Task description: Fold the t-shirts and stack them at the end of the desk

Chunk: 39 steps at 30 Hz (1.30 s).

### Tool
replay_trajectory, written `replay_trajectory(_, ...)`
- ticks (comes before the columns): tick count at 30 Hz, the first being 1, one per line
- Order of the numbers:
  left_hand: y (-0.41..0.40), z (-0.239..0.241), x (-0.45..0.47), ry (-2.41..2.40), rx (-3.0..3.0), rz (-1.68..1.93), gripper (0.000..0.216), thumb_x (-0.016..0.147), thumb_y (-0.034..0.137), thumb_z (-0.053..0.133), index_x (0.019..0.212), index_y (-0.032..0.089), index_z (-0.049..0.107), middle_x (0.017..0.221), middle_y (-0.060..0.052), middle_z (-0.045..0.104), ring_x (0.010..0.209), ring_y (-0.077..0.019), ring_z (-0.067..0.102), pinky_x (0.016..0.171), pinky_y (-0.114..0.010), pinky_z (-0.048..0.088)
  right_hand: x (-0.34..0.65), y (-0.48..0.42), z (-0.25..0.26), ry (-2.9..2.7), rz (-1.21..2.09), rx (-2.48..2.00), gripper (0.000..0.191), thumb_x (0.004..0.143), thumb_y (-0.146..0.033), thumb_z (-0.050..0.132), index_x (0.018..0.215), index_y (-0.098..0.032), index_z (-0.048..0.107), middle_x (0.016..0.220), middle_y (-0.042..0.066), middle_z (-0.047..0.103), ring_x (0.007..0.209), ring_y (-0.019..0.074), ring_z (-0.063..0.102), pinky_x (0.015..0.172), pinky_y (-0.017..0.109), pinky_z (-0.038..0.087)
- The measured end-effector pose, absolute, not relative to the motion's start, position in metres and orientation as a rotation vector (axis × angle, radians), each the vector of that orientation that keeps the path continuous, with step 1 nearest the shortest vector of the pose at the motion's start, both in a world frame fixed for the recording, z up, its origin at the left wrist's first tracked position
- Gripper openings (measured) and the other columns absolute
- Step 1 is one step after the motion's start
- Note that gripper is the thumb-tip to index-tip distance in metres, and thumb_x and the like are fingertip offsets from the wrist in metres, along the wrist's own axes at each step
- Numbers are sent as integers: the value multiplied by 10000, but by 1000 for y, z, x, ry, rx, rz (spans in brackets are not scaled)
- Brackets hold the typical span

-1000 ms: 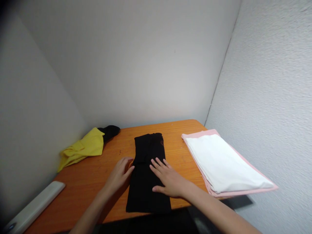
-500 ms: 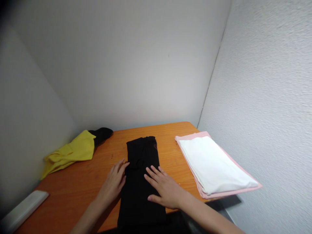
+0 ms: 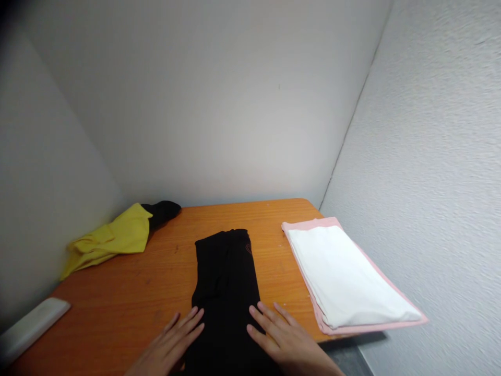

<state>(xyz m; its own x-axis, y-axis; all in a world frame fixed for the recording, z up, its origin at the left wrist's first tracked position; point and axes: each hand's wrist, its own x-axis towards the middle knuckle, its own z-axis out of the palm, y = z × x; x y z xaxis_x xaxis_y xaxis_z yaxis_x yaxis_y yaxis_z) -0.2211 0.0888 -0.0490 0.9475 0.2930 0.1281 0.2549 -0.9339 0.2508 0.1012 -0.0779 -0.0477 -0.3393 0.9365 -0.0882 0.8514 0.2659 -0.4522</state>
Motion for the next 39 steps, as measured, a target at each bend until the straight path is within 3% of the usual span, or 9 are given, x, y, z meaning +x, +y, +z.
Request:
replay_trajectory(4, 77, -68, -220, 450, 3073, 358, 985, 623, 11, 452, 1515, 347, 204, 1536, 23, 326, 1373, -232, 395, 1131, -448, 362, 98, -86, -79, -2387, 298, -1749, 802, 807, -110, 520, 1494, -415, 240, 1527, 13, 187, 1404, 299, 247, 1108, 553, 323)
replay_trajectory(9, 64, -86, -204, 467, 3160, 927, 536, 835, 51, 425, 1298, 291, 547, 1458, -32, 475, 1345, -203, 428, 1145, -387, 305, 92, -88, -86, -2418, -458, -1499, 599, 879, -59, 452, 1430, -290, 414, 1462, 96, 417, 1327, 243, 429, 999, 404, 465)
replay_trajectory(13, 61, -78, -198, 524, 3103, 1113, 350, 929, 113, 385, 1112, 254, 648, 1322, -47, 596, 1293, -180, 485, 1132, -355, 306, 88, -87, -64, -2388, -697, -1385, 460, 899, -33, 413, 1283, -245, 551, 1331, 111, 576, 1233, 229, 533, 920, 354, 490)
replay_trajectory(19, 65, -67, -212, 187, 3092, 989, 271, 965, 180, 398, 1067, 240, 641, 1205, -34, 668, 1188, -170, 569, 1053, -300, 405, 80, -84, -55, -2235, -248, -1296, 251, 963, -192, 421, 1127, -251, 602, 1086, 67, 698, 1008, 172, 633, 833, 290, 502)
replay_trajectory(22, 65, -60, -205, 388, 2677, 919, 284, 977, 282, 354, 924, 223, 626, 962, -50, 716, 939, -187, 665, 884, -295, 504, 76, -67, -53, -1893, 158, -1310, 263, 977, -256, 356, 890, -220, 601, 776, 26, 675, 709, 145, 630, 638, 236, 484)
replay_trajectory(25, 75, -41, -181, 825, 2235, 789, 310, 947, 408, 383, 869, 208, 607, 780, -56, 683, 738, -204, 659, 679, -286, 511, 76, -37, -40, -1539, 418, -1579, 297, 968, -281, 343, 786, -203, 564, 693, 14, 628, 621, 150, 588, 570, 237, 433)
replay_trajectory(28, 97, -26, -154, 1227, 2032, 640, 382, 921, 482, 395, 886, 187, 635, 804, -79, 694, 756, -239, 659, 688, -309, 491, 77, -6, -32, -1431, 405, -1936, 360, 985, -350, 335, 776, -183, 576, 730, 65, 657, 675, 199, 621, 624, 283, 421)
replay_trajectory(32, 119, -30, -139, 1324, 2023, 476, 498, 928, 537, 327, 932, 166, 659, 925, -124, 716, 857, -263, 671, 746, -323, 471, 76, 14, -42, -1470, 259, -2375, 406, 1009, -364, 317, 811, -173, 615, 774, 124, 687, 758, 258, 666, 616, 302, 385)
replay_trajectory(39, 109, -21, -137, 1540, 2201, 259, 508, 942, 548, 260, 989, 180, 608, 891, -134, 710, 868, -308, 673, 668, -332, 428, 61, 7, -45, -1451, 114, -2543, 353, 1019, -346, 343, 854, -193, 615, 746, 94, 693, 710, 241, 678, 551, 286, 332)
